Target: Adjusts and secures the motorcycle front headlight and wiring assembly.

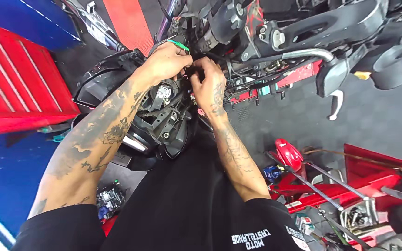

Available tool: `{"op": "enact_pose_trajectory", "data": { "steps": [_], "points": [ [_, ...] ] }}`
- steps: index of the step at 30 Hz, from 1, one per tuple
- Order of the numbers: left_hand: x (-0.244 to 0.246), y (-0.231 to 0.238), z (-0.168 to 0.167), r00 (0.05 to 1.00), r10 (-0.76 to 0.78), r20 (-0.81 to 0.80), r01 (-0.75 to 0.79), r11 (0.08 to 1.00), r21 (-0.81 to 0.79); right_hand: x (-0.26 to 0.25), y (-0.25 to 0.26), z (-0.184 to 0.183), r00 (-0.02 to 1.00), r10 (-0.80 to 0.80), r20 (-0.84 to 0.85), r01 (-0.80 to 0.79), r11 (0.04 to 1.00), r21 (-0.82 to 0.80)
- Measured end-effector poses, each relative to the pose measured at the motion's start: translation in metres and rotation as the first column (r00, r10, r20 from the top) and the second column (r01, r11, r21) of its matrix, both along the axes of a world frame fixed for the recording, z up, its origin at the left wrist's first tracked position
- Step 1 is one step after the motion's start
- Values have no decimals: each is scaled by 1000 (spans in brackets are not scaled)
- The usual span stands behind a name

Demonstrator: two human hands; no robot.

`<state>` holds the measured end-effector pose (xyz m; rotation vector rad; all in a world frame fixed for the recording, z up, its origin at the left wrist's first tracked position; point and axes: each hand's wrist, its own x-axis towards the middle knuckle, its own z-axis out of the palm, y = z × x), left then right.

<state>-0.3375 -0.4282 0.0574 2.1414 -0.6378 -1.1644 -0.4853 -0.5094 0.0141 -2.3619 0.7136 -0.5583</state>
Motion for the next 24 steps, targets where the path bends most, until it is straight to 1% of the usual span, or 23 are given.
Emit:
{"op": "enact_pose_trajectory", "data": {
  "steps": [4, 6, 12, 16, 19, 22, 24],
  "points": [
    [1, 0, -2, 1000, 11, -28, -12, 998, -59, -1, -1, 0, 999, -5, 33, 5, 1000, 19],
    [0, 0, -1, 1000, 7, -18, -8, 998, -67, -2, 0, 1, 999, 16, 45, -18, 999, 41],
    [-3, 2, 2, 998, -62, 18, 63, 997, -45, -15, -5, 10, 982, 183, -40, -184, 983, -24],
    [-1, 3, 2, 998, -56, -19, 55, 997, -46, -36, -5, 34, 953, 291, -87, -294, 955, -32],
    [2, 4, -1, 996, -86, -23, 84, 993, -87, -48, -1, 40, 954, 266, -139, -278, 958, -75],
    [1, 4, 1, 995, -97, -20, 95, 991, -93, -39, 2, 38, 969, 174, -174, -189, 979, -75],
    [2, 5, 0, 995, -98, -11, 97, 990, -100, -33, 4, 39, 966, 150, -212, -166, 984, -61]
  ]
}}
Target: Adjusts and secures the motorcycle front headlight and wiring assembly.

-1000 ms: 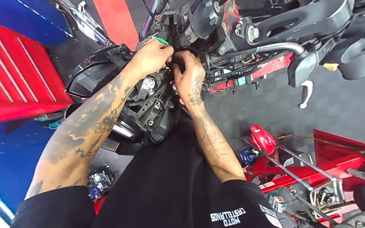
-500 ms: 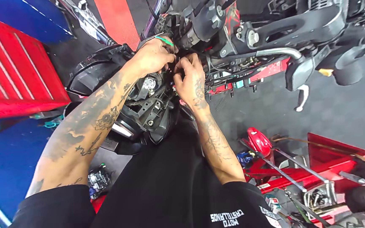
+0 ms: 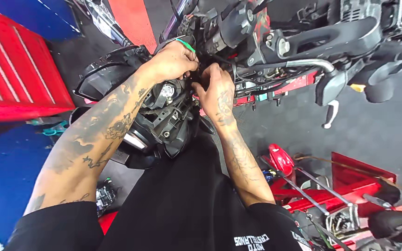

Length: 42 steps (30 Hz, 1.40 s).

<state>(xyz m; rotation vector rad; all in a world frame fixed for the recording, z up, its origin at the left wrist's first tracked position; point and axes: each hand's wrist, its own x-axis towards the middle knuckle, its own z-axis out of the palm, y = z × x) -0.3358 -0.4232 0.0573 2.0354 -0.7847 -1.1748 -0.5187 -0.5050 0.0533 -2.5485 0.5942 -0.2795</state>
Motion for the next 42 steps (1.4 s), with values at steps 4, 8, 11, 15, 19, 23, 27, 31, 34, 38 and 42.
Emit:
{"op": "enact_pose_trajectory", "data": {
  "steps": [4, 8, 11, 15, 19, 23, 27, 31, 34, 38, 42],
  "points": [
    [0, -2, -4, 999, 3, 42, -3, 1000, 5, -8, 11, -4, 1000, 23, -5, -23, 999, -43],
    [0, -6, -4, 996, 12, 86, -18, 997, 73, -11, 15, -16, 994, 53, 94, -43, 994, -102],
    [1, -8, 0, 996, -27, 84, 16, 992, 128, -13, 13, -16, 987, 68, 146, -53, 993, -102],
    [6, -6, 3, 990, -122, 66, 114, 988, 107, -15, 5, -11, 987, -8, 158, 9, 1000, -5],
    [10, -2, 2, 969, -232, 86, 228, 972, 55, -14, 1, -10, 985, -45, 168, 44, 999, 7],
    [13, 1, 5, 947, -304, 104, 300, 952, 53, -6, -7, -2, 993, -58, 100, 55, 998, 34],
    [13, 1, -3, 889, -357, 285, 370, 929, 10, -12, -11, 1, 998, -24, 62, 22, 999, 46],
    [15, 2, -9, 812, -407, 419, 448, 894, 1, -4, -16, -7, 996, -65, 61, 60, 996, 71],
    [15, 1, -13, 764, -431, 481, 488, 873, 6, 8, -22, -18, 989, -141, 52, 137, 988, 70],
    [17, 1, -17, 719, -428, 547, 521, 853, -17, 5, -23, -15, 986, -156, 53, 150, 984, 92],
    [15, 2, -19, 698, -421, 579, 524, 851, -14, 6, -23, -17, 982, -169, 82, 164, 984, 67]
  ]
}}
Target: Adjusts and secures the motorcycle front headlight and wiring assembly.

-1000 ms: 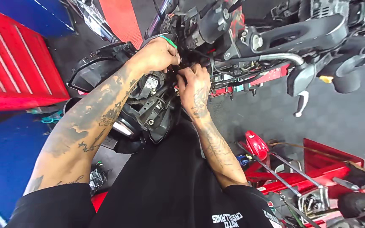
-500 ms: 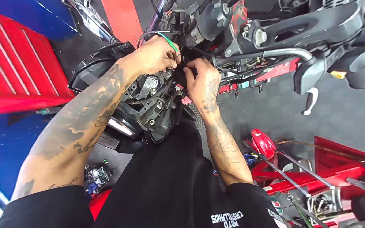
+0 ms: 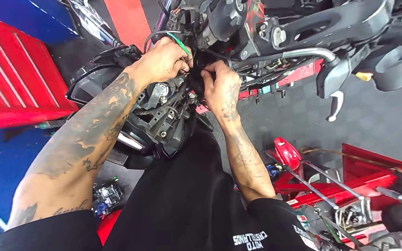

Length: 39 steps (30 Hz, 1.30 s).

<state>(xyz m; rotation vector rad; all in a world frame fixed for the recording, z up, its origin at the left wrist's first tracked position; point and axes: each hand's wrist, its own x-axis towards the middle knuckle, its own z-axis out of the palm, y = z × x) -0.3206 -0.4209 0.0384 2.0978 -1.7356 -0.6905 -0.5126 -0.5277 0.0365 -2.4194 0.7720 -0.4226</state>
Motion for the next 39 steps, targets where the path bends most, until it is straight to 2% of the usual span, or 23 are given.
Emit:
{"op": "enact_pose_trajectory", "data": {
  "steps": [4, 9, 15, 22, 28, 30, 34, 39],
  "points": [
    [-3, 2, -1, 998, 33, -47, -35, 999, -39, -6, 7, 8, 1000, 11, 10, -11, 999, -48],
    [-14, 3, 9, 943, 265, -202, -240, 960, 143, 16, 9, -8, 991, -119, -61, 108, 981, -163],
    [-24, -2, 8, 876, 405, -260, -385, 914, 128, 26, 11, -14, 989, -146, -22, 138, 966, -220],
    [-21, -6, 8, 850, 455, -264, -416, 889, 193, 17, 9, -21, 985, -51, 166, 82, 979, -184],
    [-22, -6, 10, 825, 501, -262, -459, 864, 208, 36, 17, -18, 975, -175, 138, 197, 966, -169],
    [-24, -7, 12, 804, 532, -265, -481, 844, 236, 36, 16, -17, 975, -203, 85, 216, 960, -180],
    [-26, -11, 13, 720, 640, -268, -563, 765, 313, 39, 15, -5, 961, -214, -175, 182, 966, -183],
    [-30, -16, 9, 623, 717, -314, -640, 697, 323, 40, 13, -7, 960, -208, -189, 167, 963, -212]
  ]
}}
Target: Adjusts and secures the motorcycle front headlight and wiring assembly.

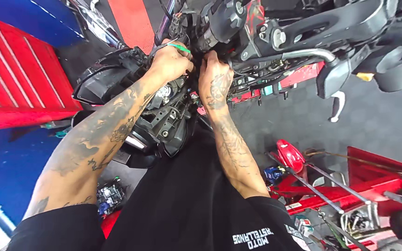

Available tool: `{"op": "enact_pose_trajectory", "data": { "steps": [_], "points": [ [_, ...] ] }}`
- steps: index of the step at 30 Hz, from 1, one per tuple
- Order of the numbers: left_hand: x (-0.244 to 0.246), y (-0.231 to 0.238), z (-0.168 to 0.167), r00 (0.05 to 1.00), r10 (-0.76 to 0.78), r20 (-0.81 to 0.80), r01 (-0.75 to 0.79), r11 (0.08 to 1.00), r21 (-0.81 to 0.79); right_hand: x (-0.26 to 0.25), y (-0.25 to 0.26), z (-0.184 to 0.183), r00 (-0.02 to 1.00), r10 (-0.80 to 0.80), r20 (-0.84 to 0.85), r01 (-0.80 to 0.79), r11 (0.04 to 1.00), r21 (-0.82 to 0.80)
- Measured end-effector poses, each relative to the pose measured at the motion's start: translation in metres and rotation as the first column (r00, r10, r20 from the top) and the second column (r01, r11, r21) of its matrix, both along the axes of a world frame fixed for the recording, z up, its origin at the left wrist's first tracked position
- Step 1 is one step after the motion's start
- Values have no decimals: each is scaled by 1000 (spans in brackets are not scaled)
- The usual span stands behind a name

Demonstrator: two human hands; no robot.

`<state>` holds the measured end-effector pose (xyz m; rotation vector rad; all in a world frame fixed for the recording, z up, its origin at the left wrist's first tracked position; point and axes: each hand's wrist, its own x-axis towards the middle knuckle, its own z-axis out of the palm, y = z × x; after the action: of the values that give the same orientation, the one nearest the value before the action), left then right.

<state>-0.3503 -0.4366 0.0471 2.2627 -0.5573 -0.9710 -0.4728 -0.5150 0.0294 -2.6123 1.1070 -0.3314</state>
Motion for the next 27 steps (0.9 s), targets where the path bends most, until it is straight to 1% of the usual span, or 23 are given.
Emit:
{"op": "enact_pose_trajectory", "data": {
  "steps": [4, 7, 9, 11, 12, 14, 17, 20, 22, 23, 25, 27],
  "points": [
    [1, -2, -4, 1000, 21, -19, -22, 1000, -20, -2, -1, -2, 1000, 14, 23, -14, 1000, -10],
    [2, -4, -5, 997, 49, -52, -50, 999, -11, -7, -2, 3, 1000, 23, 9, -24, 997, 70],
    [3, -4, -6, 998, 47, -45, -46, 999, 4, -19, 1, 15, 999, 38, 6, -39, 990, 134],
    [4, -4, -6, 999, 25, -34, -24, 1000, 20, -45, 11, 36, 992, 111, 54, -120, 969, 214],
    [5, -3, -6, 1000, 14, -26, -13, 1000, 24, -57, 14, 42, 985, 144, 92, -161, 962, 220],
    [4, -4, -6, 1000, -2, 12, 1, 1000, 29, -72, 19, 44, 967, 182, 179, -209, 967, 146],
    [5, -5, -3, 993, -62, 102, 56, 997, 55, -76, 19, 39, 922, 252, 295, -259, 966, -16],
    [3, -7, 5, 970, -158, 187, 129, 979, 159, -73, 21, 33, 864, 366, 345, -377, 926, -39],
    [0, -10, 11, 943, -224, 248, 166, 958, 233, -66, 19, 28, 869, 395, 298, -416, 910, 5],
    [-2, -11, 14, 931, -250, 267, 177, 947, 269, -57, 17, 26, 893, 373, 251, -394, 918, 38],
    [-2, -12, 14, 909, -278, 309, 184, 936, 300, -28, 12, 13, 952, 263, 157, -277, 958, 75],
    [-1, -11, 11, 905, -266, 332, 170, 942, 290, -10, 8, 4, 980, 177, 86, -187, 974, 128]
  ]
}}
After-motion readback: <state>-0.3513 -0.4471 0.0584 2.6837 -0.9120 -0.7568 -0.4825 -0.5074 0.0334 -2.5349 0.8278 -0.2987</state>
